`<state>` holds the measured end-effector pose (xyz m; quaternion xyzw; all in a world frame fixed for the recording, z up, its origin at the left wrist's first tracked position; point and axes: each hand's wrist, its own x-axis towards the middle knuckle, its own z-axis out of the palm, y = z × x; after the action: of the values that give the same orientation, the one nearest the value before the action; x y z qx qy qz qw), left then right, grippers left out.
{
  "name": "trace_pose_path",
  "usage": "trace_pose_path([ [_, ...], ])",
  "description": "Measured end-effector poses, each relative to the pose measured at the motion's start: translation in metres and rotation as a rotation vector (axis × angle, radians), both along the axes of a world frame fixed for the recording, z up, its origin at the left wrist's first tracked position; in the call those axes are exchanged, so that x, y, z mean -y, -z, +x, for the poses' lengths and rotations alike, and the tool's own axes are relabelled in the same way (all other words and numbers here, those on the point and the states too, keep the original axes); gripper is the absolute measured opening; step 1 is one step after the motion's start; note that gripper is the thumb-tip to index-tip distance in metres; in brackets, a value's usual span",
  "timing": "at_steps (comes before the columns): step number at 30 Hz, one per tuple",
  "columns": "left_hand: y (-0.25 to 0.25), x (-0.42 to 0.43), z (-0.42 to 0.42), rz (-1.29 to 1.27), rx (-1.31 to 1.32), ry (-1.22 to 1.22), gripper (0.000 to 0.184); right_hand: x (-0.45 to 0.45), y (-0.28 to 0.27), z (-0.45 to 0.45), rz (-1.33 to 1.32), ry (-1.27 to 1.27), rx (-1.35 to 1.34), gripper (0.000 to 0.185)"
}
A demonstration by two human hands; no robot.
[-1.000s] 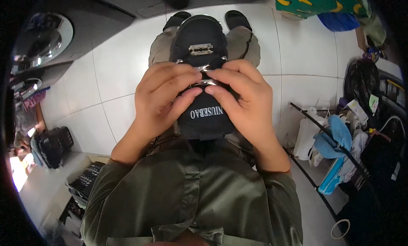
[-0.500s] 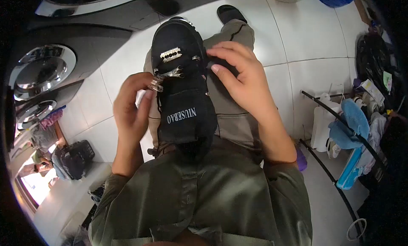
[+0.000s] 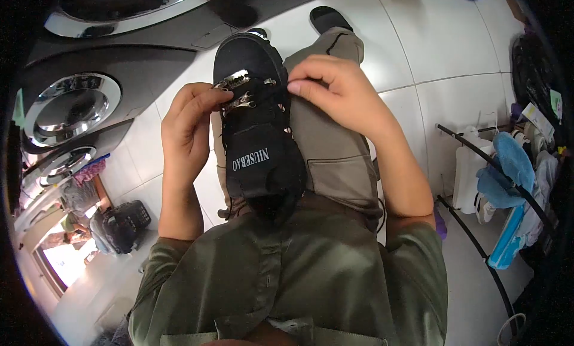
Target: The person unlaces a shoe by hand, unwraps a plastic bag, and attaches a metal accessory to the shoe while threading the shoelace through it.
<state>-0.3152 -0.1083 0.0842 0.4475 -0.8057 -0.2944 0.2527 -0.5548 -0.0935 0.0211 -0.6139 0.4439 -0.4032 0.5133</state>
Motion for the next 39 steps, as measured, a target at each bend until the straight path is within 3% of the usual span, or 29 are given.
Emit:
trace_pose_path([
  [8,-0.005,0.002,-0.007,0.066,0.064,-0.016,0.017,0.003,0.0,0.015,-0.112,0.173,-0.01,0.011],
  [10,-0.003,0.002,-0.008,0.056,0.054,-0.023,0.016,0.005,0.003,0.017,-0.212,0.299,-0.015,0.014],
  [20,0.006,-0.005,-0.02,-0.054,-0.009,-0.147,0.014,-0.001,-0.001,0.021,-0.268,0.383,0.037,0.015],
  [23,0.007,-0.006,-0.018,-0.041,0.002,-0.125,0.013,-0.008,0.005,0.008,-0.132,0.317,-0.045,0.016],
  [25,0.003,-0.005,-0.016,-0.042,0.028,-0.108,0.013,-0.02,0.007,-0.016,0.053,0.098,-0.097,0.014],
  [27,0.001,-0.004,-0.016,-0.043,0.048,-0.091,0.013,-0.039,0.022,-0.045,0.152,0.086,-0.018,0.015],
  [31,0.0,-0.002,-0.014,-0.059,0.08,-0.077,0.013,-0.095,0.067,-0.112,0.315,0.261,-0.221,0.02],
  [36,-0.002,-0.002,-0.015,-0.054,0.092,-0.063,0.013,-0.178,0.126,-0.165,0.617,0.432,-0.305,0.018],
  [39,-0.006,-0.002,-0.019,-0.042,0.107,-0.071,0.014,-0.222,0.171,-0.183,0.649,0.541,-0.252,0.021],
])
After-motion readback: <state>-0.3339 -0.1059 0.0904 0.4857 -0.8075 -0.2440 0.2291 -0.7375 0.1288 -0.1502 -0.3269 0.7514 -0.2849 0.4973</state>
